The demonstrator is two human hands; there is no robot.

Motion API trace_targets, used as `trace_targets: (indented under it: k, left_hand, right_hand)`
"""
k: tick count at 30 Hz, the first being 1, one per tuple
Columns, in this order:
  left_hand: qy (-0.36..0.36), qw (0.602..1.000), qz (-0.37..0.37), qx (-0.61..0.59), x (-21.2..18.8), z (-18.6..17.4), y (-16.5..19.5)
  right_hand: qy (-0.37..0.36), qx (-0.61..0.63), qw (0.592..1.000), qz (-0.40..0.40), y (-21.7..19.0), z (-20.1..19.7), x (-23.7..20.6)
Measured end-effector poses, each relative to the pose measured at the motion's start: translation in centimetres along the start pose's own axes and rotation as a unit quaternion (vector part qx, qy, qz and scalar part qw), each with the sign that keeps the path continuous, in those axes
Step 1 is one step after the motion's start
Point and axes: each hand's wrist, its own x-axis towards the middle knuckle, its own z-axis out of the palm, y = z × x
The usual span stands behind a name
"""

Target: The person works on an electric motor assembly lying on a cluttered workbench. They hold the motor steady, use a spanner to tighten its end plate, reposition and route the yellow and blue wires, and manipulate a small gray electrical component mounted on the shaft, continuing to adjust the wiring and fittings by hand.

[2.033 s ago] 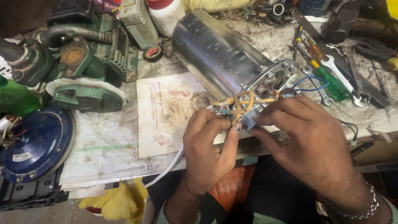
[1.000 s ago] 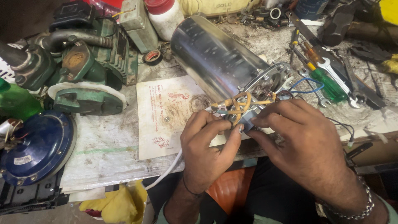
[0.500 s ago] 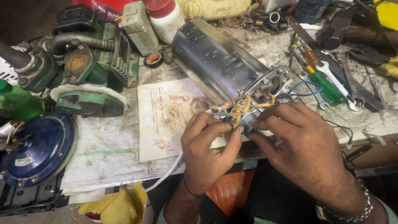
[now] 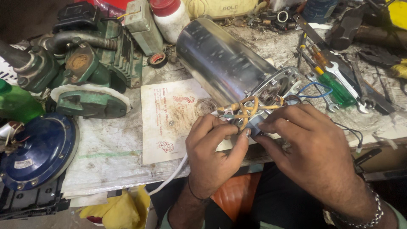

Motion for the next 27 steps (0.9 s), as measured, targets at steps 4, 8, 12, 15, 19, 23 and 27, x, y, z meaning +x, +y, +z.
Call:
trace_targets:
  k: [4, 8, 12, 15, 19, 23, 27]
  left_hand:
    - [-0.001, 1.0, -0.006, 0.009, 0.0, 0.01, 0.0]
    - [-0.003, 1.0, -0.008, 0.011, 0.02, 0.02, 0.02]
    - [-0.005, 1.0, -0.005, 0.006, 0.03, -0.01, 0.01]
    - [-0.005, 1.0, -0.005, 0.016, 0.06, -0.01, -0.03]
    - [-0.003, 1.0, 0.001, 0.008, 0.08, 0.05, -0.06]
    - [-0.003, 1.0, 0.002, 0.005, 0.07, 0.09, -0.08]
    - [-0.008, 1.0, -0.002, 0.008, 0.05, 0.04, -0.09]
  right_hand:
    - [0.006, -0.001, 1.0, -0.004, -0.04, -0.03, 0.0]
    - [-0.002, -0.004, 1.0, 0.003, 0.0, -0.01, -0.01]
    - [-0.005, -0.006, 1.0, -0.002, 0.1, -0.01, -0.03]
    - [-0.003, -0.006, 1.0, -0.006, 0.13, -0.02, -0.05]
    - [0.005, 0.0, 1.0, -0.015, 0.09, -0.08, -0.06]
    - [-0.003, -0.004, 1.0, -0.013, 0.02, -0.07, 0.01]
    - [-0.008, -0.012, 1.0, -0.008, -0.03, -0.13, -0.01]
